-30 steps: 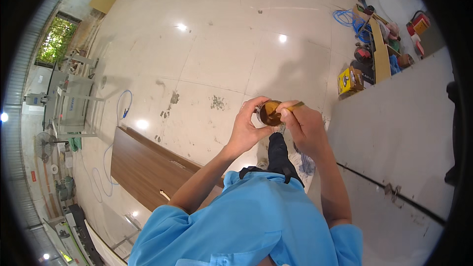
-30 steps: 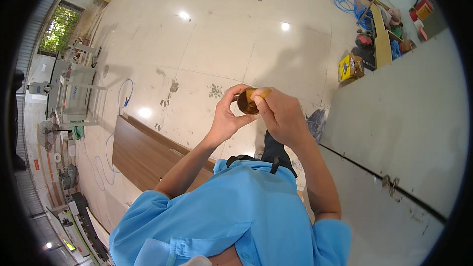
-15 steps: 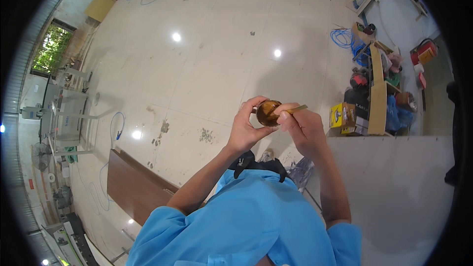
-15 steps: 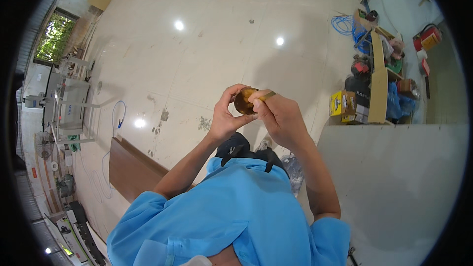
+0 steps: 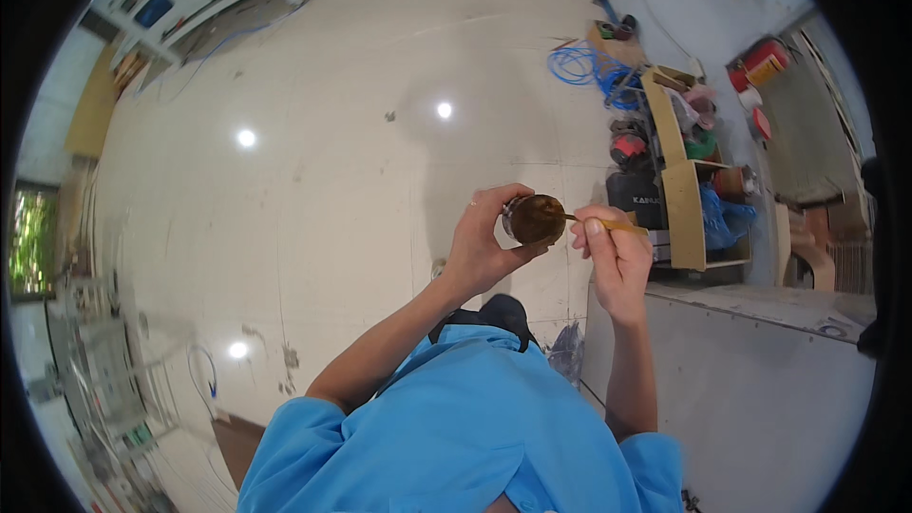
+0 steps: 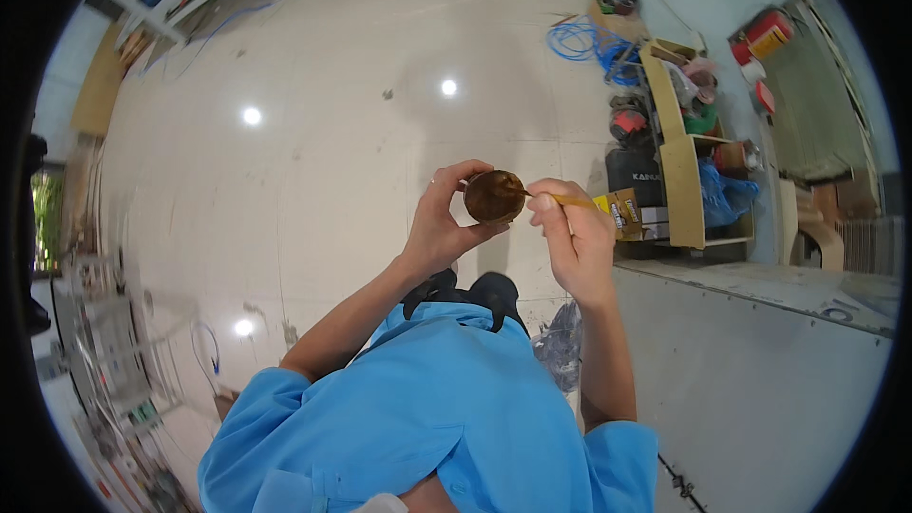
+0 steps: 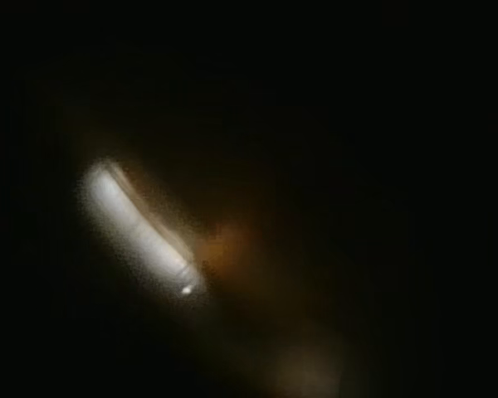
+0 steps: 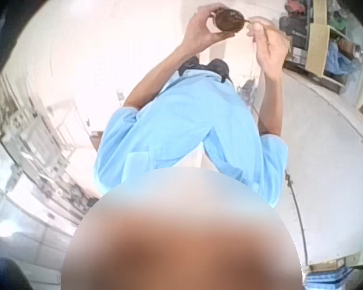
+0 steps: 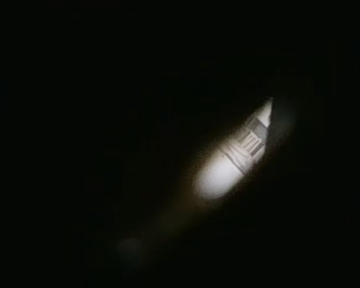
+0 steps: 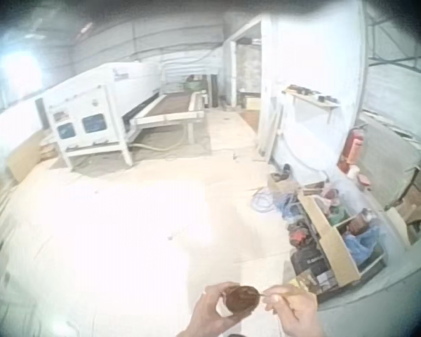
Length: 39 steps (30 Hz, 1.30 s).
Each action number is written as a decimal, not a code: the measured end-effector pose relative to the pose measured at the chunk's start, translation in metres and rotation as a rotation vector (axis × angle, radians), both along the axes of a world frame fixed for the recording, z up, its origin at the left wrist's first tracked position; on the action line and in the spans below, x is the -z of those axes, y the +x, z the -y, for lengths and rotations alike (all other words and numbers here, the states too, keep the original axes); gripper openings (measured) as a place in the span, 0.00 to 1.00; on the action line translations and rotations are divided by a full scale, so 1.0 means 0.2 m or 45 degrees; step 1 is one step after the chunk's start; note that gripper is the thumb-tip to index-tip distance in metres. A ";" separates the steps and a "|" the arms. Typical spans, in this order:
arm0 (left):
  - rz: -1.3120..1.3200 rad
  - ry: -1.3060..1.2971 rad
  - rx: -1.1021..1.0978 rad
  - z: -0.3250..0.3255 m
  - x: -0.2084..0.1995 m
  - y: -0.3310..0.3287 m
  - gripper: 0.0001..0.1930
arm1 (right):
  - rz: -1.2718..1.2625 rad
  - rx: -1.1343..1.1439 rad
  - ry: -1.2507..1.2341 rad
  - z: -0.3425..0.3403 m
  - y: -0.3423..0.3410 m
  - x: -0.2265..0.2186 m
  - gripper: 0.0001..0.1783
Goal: The person picks up a small jar of brown paint and stirs it with a yellow stick. They then add more paint from another jar and continue stirring. The person walks to a different area, pours water from a bottle into the paint, and stirs again before returning to the shelf.
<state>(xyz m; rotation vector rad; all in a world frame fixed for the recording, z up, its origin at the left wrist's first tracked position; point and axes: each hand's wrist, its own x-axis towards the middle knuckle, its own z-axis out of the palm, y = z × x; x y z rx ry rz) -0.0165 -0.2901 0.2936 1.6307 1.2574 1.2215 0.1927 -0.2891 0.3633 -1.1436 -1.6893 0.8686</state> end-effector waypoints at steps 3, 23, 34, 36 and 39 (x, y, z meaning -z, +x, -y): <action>-0.035 0.019 0.163 -0.28 -0.04 0.01 0.38 | -0.002 0.094 -0.033 -0.12 0.01 -0.07 0.11; -0.068 0.081 0.655 -2.26 -0.07 0.46 0.38 | 0.026 0.637 0.104 -1.78 0.37 -0.03 0.12; -0.063 0.119 0.688 -3.45 -0.07 0.32 0.39 | -0.003 0.708 0.051 -2.88 0.19 -0.05 0.13; -0.058 0.106 0.715 -3.62 -0.09 0.26 0.39 | -0.083 0.656 -0.012 -3.03 0.12 -0.07 0.12; -0.049 0.099 0.781 -3.93 -0.13 0.22 0.39 | -0.197 0.624 -0.001 -3.33 0.01 -0.06 0.12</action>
